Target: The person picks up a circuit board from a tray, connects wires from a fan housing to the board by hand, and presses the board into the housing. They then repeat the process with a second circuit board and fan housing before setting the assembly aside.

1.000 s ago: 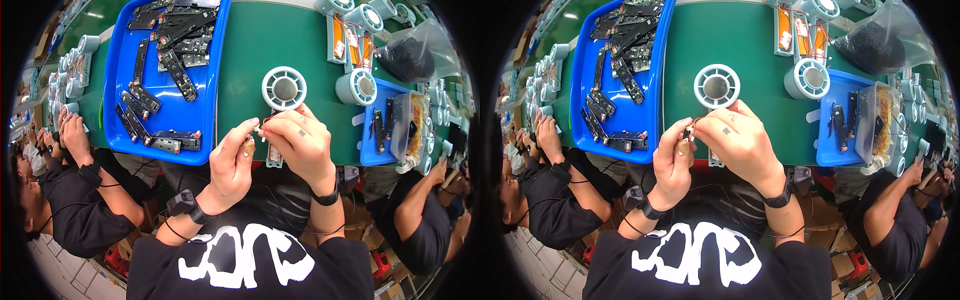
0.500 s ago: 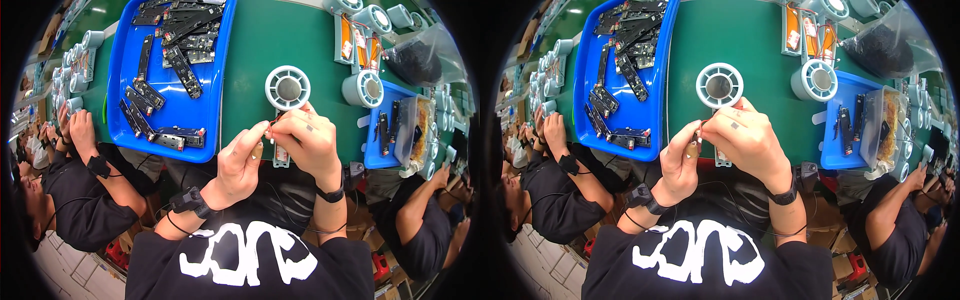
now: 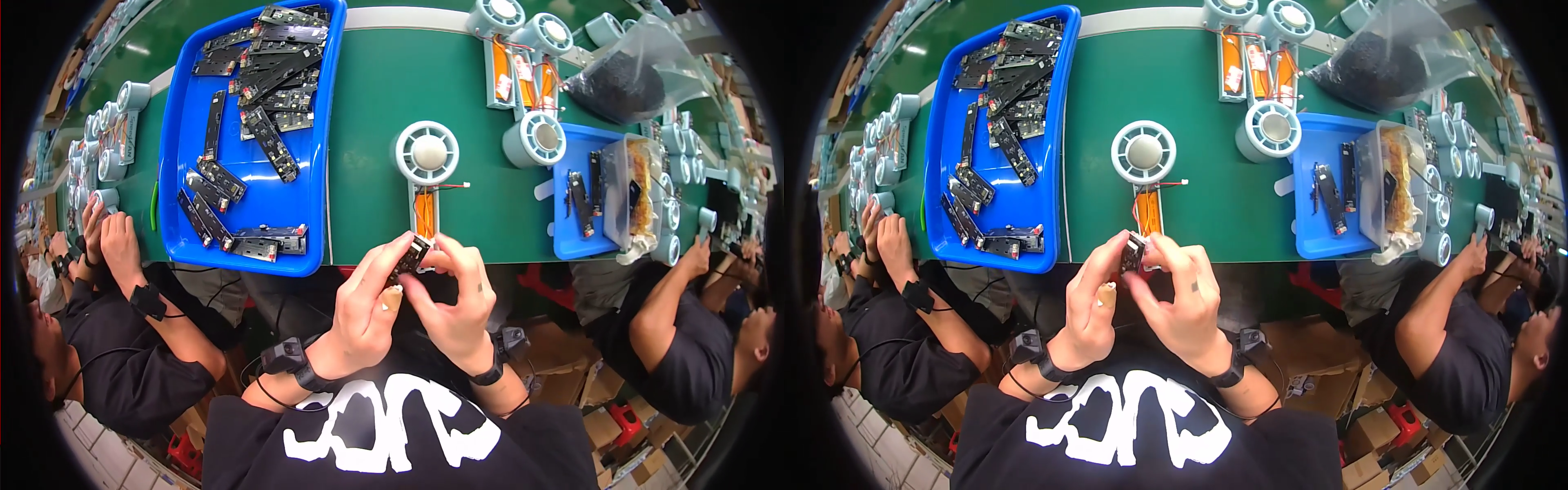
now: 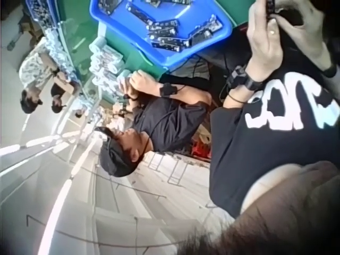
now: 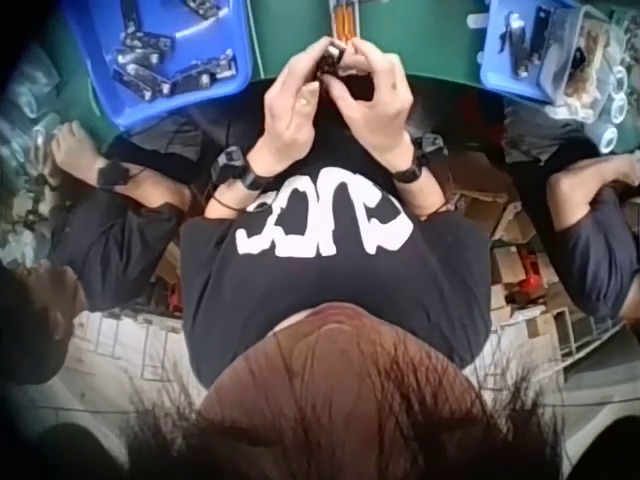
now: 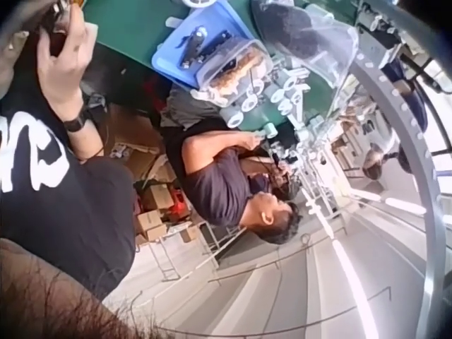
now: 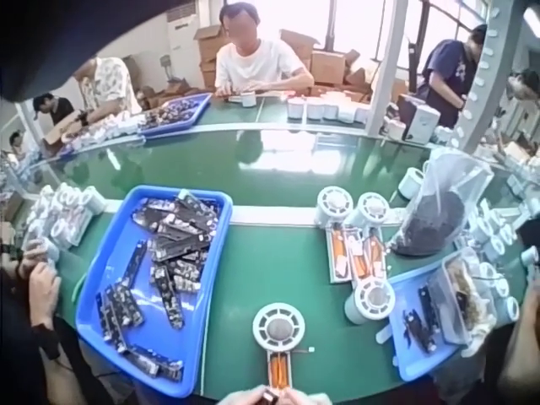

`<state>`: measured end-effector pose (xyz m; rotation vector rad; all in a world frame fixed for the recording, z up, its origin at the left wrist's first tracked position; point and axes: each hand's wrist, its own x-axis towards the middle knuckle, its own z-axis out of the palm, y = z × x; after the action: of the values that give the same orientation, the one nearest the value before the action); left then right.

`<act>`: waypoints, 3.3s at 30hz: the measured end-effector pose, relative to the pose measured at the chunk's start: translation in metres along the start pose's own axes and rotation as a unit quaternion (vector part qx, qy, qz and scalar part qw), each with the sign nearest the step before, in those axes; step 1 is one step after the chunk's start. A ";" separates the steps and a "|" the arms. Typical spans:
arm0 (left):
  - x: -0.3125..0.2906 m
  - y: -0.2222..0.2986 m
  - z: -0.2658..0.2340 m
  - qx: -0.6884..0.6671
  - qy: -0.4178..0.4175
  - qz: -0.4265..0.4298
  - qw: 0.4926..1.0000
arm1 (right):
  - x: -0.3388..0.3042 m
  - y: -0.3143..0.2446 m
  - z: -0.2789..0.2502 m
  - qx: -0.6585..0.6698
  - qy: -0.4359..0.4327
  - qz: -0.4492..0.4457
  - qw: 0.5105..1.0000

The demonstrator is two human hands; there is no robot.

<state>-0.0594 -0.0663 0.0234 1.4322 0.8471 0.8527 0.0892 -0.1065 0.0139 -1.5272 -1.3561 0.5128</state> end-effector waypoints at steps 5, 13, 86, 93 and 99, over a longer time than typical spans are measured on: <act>0.006 0.006 -0.012 -0.014 -0.028 -0.085 0.996 | -0.005 0.001 -0.002 -0.015 0.001 0.031 0.999; 0.064 0.032 -0.015 0.416 -0.080 0.151 0.893 | 0.001 -0.003 -0.013 -0.041 -0.015 -0.017 0.999; 0.078 -0.028 -0.003 0.226 0.035 0.286 0.931 | 0.018 0.039 -0.010 0.343 0.016 0.143 0.928; 0.079 -0.034 -0.001 0.192 0.034 0.304 0.932 | 0.022 0.040 -0.012 0.337 0.011 0.143 0.930; 0.080 -0.036 -0.005 0.217 0.021 0.324 0.921 | 0.024 0.040 -0.013 0.333 -0.001 0.147 0.931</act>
<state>-0.0265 0.0081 -0.0105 2.1550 0.6102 1.2407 0.1267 -0.0852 -0.0078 -1.1491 -0.8178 1.0420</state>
